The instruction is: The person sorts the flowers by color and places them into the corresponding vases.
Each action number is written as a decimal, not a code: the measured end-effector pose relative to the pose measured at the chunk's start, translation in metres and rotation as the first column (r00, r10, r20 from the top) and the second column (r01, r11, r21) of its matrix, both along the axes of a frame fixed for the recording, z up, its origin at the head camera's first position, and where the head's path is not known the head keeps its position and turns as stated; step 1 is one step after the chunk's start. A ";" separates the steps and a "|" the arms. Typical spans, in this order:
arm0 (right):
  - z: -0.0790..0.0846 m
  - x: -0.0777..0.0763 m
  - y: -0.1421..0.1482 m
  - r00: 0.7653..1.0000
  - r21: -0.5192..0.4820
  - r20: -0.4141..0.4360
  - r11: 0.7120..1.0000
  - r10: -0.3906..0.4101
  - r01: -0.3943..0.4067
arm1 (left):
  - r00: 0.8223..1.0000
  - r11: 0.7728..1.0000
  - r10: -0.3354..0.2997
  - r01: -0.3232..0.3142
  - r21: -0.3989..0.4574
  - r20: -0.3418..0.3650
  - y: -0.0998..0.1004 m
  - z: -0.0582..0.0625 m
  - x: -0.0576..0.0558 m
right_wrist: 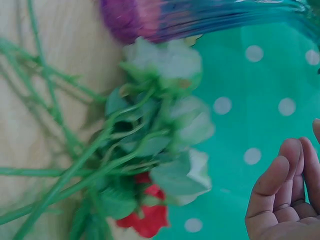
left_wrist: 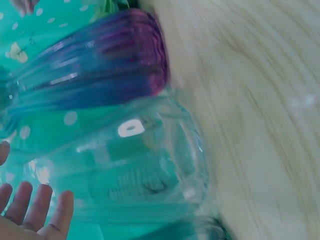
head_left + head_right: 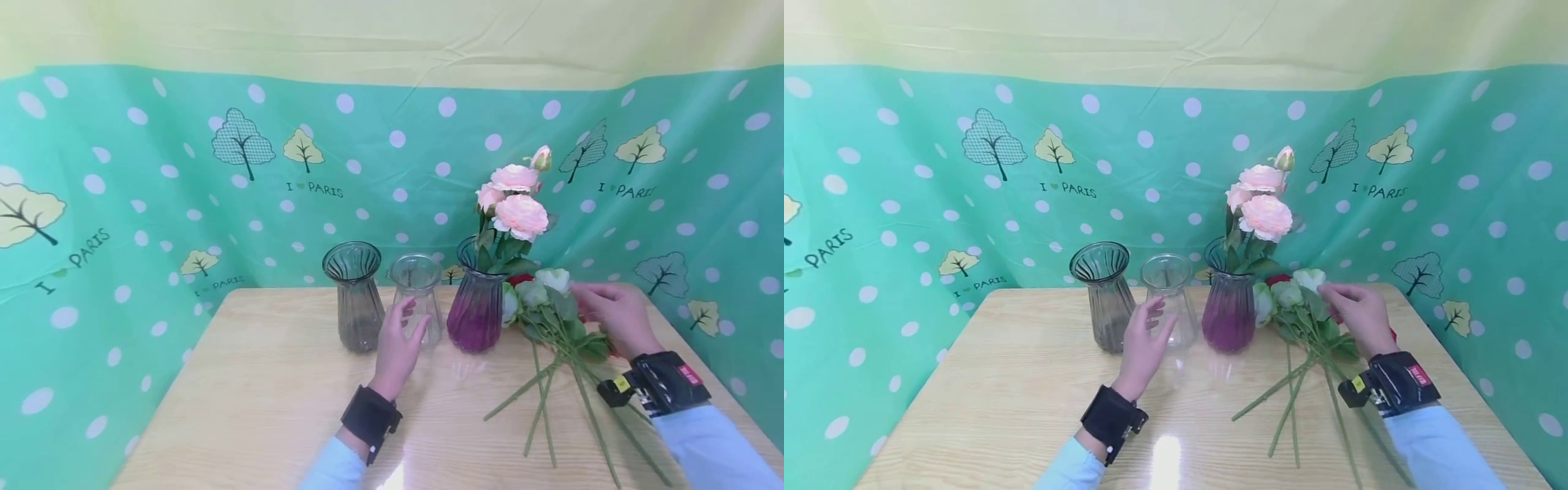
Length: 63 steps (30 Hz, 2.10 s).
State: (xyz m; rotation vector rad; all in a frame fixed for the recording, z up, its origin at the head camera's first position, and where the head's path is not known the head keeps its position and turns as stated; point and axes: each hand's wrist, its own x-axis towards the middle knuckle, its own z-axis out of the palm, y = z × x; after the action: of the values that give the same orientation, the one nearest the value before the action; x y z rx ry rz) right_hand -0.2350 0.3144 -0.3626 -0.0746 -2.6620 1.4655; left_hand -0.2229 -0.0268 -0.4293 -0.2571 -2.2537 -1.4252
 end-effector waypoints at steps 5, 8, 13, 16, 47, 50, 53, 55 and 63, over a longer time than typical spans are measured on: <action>-0.018 0.000 0.010 0.997 0.016 0.069 1.000 -0.016 0.015 | 0.997 0.997 0.067 -0.068 -0.019 -0.038 -0.007 -0.006 -0.006; -0.032 -0.001 0.014 0.986 0.052 0.165 0.998 -0.027 0.018 | 0.995 0.995 0.085 -0.086 -0.040 -0.045 -0.009 -0.009 -0.010; -0.053 -0.001 0.018 0.977 0.129 0.214 0.992 -0.025 -0.003 | 0.997 0.996 0.078 -0.077 -0.039 0.012 -0.010 -0.015 -0.016; -0.063 -0.001 0.016 0.979 0.155 0.201 0.988 -0.012 -0.020 | 0.996 0.997 0.069 -0.068 -0.027 0.054 -0.010 -0.018 -0.017; -0.072 -0.019 0.012 0.972 0.290 0.219 0.957 -0.087 0.020 | 0.989 0.997 0.061 -0.066 0.027 0.136 -0.008 -0.024 -0.025; -0.073 -0.021 0.013 0.967 0.303 0.244 0.953 -0.069 -0.008 | 0.988 0.997 0.063 -0.067 0.025 0.141 -0.008 -0.025 -0.025; -0.074 -0.023 0.013 0.966 0.305 0.253 0.952 -0.061 -0.019 | 0.988 0.998 0.062 -0.066 0.024 0.143 -0.008 -0.025 -0.025; -0.074 -0.023 0.013 0.967 0.309 0.248 0.951 -0.054 -0.026 | 0.989 0.998 0.061 -0.065 0.023 0.138 -0.008 -0.024 -0.024; -0.068 -0.017 0.010 0.973 0.317 0.224 0.948 -0.054 -0.020 | 0.991 0.998 0.060 -0.063 0.019 0.123 -0.008 -0.025 -0.025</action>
State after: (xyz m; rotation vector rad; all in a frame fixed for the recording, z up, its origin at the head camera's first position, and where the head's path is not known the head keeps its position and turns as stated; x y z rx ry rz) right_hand -0.2523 0.3242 -0.4305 -0.2556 -3.0378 1.0609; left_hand -0.2479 -0.0350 -0.4539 -0.0946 -2.3203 -1.4695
